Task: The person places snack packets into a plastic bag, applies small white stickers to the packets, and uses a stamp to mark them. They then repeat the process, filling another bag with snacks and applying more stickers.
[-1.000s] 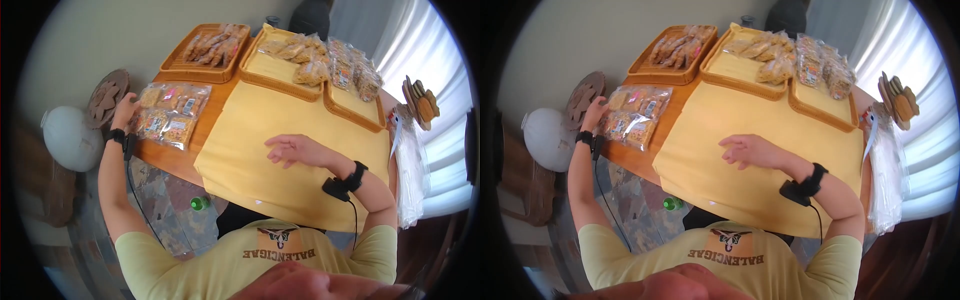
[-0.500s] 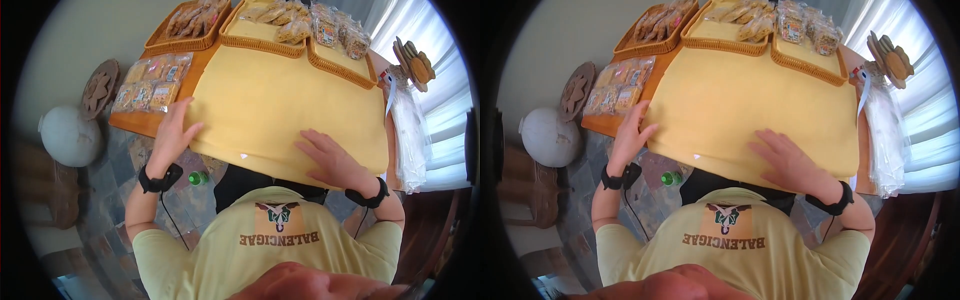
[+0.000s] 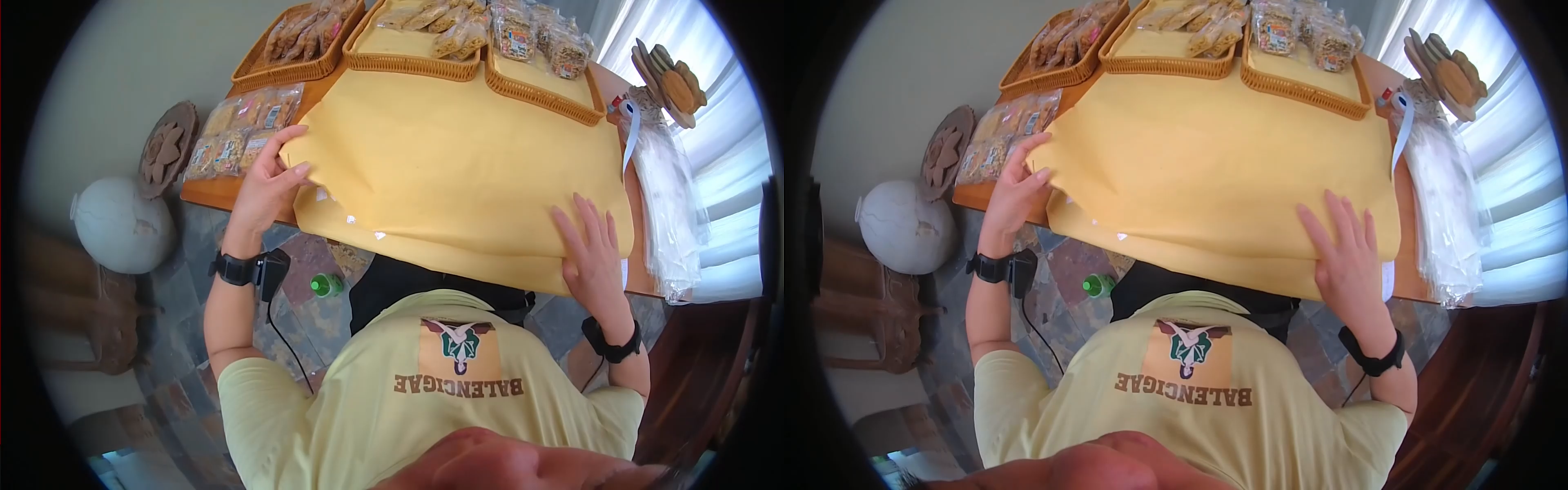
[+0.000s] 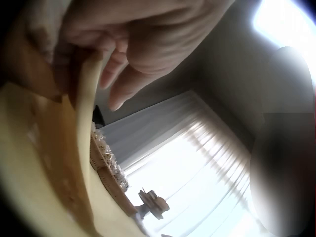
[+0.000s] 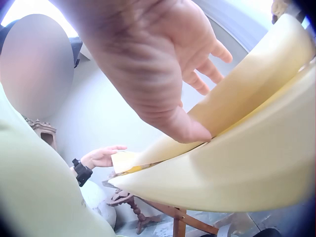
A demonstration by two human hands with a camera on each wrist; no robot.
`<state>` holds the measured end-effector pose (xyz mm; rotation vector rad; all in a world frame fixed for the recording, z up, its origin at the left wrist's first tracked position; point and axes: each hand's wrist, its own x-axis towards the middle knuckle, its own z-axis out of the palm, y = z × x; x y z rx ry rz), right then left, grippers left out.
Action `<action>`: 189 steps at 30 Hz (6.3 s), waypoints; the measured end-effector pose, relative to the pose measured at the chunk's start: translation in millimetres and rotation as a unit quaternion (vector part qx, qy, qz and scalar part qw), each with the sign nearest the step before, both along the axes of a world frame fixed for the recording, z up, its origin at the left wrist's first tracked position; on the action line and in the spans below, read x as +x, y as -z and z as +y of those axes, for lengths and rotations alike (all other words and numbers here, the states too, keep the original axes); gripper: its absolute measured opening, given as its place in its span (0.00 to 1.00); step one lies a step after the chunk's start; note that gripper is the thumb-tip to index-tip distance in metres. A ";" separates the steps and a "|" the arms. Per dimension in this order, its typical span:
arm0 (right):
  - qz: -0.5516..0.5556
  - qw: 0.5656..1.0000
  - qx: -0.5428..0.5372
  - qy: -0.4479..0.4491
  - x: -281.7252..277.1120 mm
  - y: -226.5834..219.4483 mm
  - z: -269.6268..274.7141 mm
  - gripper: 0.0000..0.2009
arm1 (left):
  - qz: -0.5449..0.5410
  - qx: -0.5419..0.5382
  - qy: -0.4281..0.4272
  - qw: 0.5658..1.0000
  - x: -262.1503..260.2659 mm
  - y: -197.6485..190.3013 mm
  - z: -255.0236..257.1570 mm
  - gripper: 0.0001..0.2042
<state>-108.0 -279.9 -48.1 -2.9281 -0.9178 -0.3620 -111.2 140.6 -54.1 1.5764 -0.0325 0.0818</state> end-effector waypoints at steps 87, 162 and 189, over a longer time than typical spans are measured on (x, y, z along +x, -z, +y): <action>-0.036 0.987 0.017 -0.156 1.5 15.8 -62.9 0.15 | 0.332 -0.064 0.043 0.940 -33.1 28.5 -70.7 0.17; -0.440 0.786 0.310 0.304 1.0 -191.1 -150.5 0.13 | 0.089 -0.058 0.297 0.949 122.8 35.6 -120.6 0.07; 0.316 0.546 0.691 -0.355 144.9 -143.9 -88.9 0.13 | 0.043 -0.180 0.279 0.942 125.7 39.1 -114.4 0.42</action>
